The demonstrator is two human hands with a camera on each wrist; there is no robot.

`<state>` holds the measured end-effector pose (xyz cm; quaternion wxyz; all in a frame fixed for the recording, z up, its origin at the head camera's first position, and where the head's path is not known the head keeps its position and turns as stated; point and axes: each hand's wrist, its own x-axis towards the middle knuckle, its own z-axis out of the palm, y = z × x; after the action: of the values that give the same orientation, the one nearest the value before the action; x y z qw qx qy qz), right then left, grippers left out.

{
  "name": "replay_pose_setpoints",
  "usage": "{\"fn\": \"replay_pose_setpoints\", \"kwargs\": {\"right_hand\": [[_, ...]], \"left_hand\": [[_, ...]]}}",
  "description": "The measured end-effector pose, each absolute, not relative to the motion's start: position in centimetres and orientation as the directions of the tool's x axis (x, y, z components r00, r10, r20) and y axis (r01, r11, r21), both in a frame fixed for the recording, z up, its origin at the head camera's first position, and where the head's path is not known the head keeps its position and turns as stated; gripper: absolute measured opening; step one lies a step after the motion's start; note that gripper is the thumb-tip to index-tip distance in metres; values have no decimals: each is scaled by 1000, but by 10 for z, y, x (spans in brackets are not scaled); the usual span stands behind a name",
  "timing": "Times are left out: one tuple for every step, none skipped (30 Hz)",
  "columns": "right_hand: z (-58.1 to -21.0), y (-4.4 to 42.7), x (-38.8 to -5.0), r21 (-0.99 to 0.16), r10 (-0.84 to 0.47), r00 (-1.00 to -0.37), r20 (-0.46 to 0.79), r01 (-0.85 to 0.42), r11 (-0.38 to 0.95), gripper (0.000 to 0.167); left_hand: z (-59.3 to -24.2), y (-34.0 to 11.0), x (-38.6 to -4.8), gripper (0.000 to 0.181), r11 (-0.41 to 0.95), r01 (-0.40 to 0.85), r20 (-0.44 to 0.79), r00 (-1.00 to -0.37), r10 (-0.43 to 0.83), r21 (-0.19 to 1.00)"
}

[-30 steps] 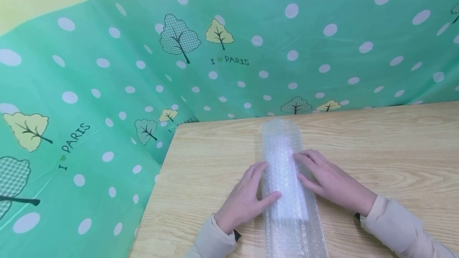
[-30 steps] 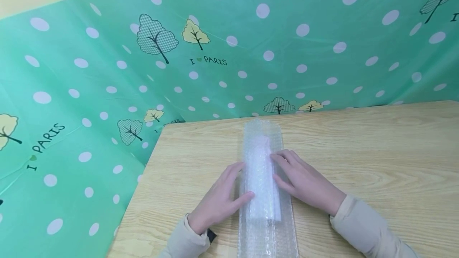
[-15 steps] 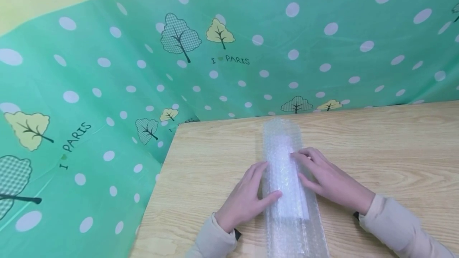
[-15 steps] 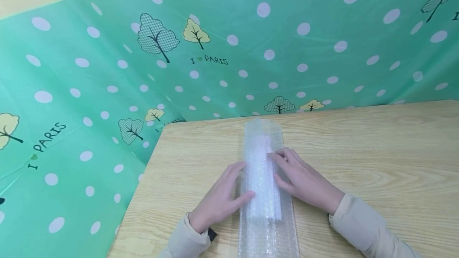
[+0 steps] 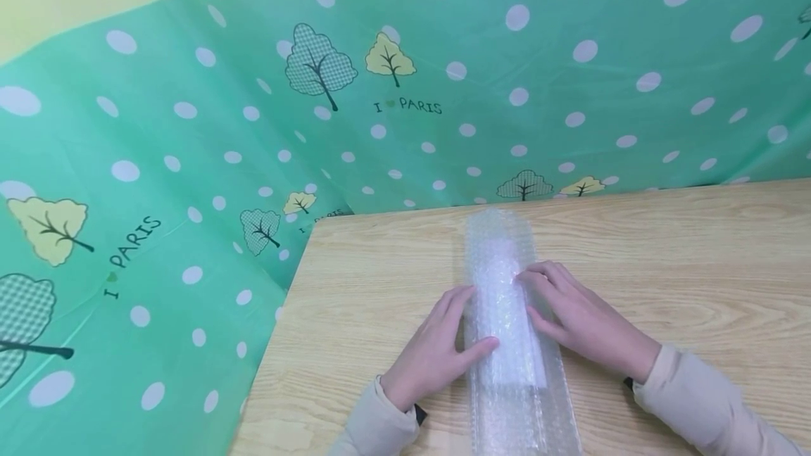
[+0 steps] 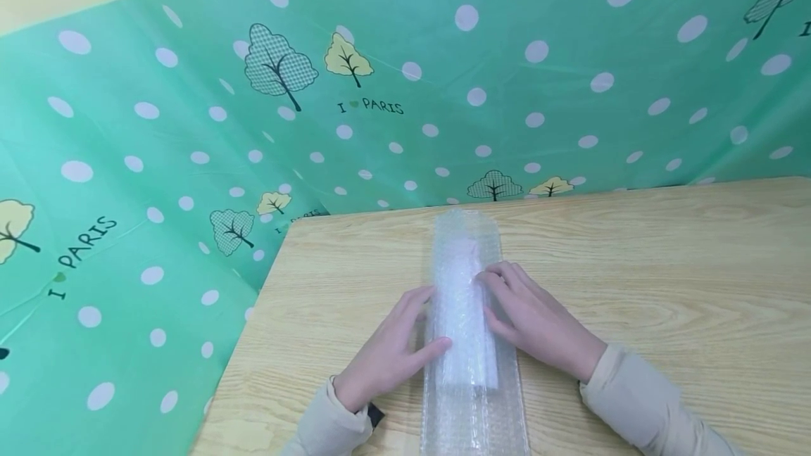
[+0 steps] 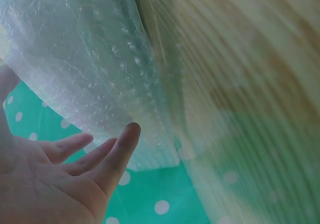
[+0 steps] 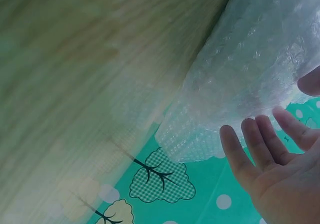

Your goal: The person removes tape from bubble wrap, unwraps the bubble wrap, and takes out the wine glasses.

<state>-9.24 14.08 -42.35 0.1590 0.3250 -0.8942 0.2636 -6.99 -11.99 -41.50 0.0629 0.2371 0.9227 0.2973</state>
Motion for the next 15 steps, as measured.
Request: {"fn": "replay_pose_setpoints", "kwargs": {"right_hand": [[-423, 141, -92, -370, -496, -739, 456, -664, 650, 43], [-423, 140, -92, -370, -495, -740, 455, -663, 650, 42], [-423, 140, -92, -369, -494, -739, 457, -664, 651, 42], [-423, 140, -92, -368, -494, -739, 458, -664, 651, 42], [-423, 140, -92, -365, -495, -737, 460, -666, 651, 41], [-423, 140, -92, -364, -495, -735, 463, -667, 650, 41], [-423, 140, -92, -360, -495, -734, 465, -668, 651, 42], [-423, 139, -92, -357, -495, -732, 467, -669, 652, 42], [-423, 139, -92, -353, -496, -730, 470, -670, 653, 42], [-423, 139, -92, -351, -496, -729, 471, -671, 653, 42], [-423, 139, -92, -349, -496, -728, 472, -672, 654, 42], [-423, 139, -92, -348, -496, -727, 474, -672, 653, 41], [-423, 139, -93, -347, -496, -728, 474, -672, 654, 41], [-423, 139, -92, -347, -496, -727, 474, -672, 654, 41], [-423, 138, -92, -345, -496, -727, 475, -672, 655, 41]], "left_hand": [[-415, -120, -70, 81, 710, 403, 26, -879, 477, 578], [-415, -120, -70, 80, 709, 406, 29, -877, 479, 577], [-415, -120, -70, 80, 708, 408, 30, -877, 480, 576], [-415, -120, -70, 80, 707, 410, 31, -876, 482, 576], [-415, -120, -70, 80, 706, 412, 33, -875, 483, 576], [-415, -120, -70, 80, 706, 413, 34, -874, 484, 575], [-415, -120, -70, 80, 705, 415, 36, -874, 485, 575], [-415, -120, -70, 80, 704, 417, 37, -873, 486, 575], [-415, -120, -70, 80, 703, 417, 38, -873, 487, 575], [-415, -120, -70, 80, 703, 418, 39, -872, 487, 576], [-415, -120, -71, 80, 702, 419, 40, -872, 488, 575], [-415, -120, -71, 80, 702, 420, 40, -872, 488, 576], [-415, -120, -71, 80, 701, 420, 41, -871, 489, 576], [-416, -120, -71, 79, 702, 420, 41, -872, 488, 576], [-416, -120, -71, 79, 702, 419, 40, -872, 488, 576]]}}
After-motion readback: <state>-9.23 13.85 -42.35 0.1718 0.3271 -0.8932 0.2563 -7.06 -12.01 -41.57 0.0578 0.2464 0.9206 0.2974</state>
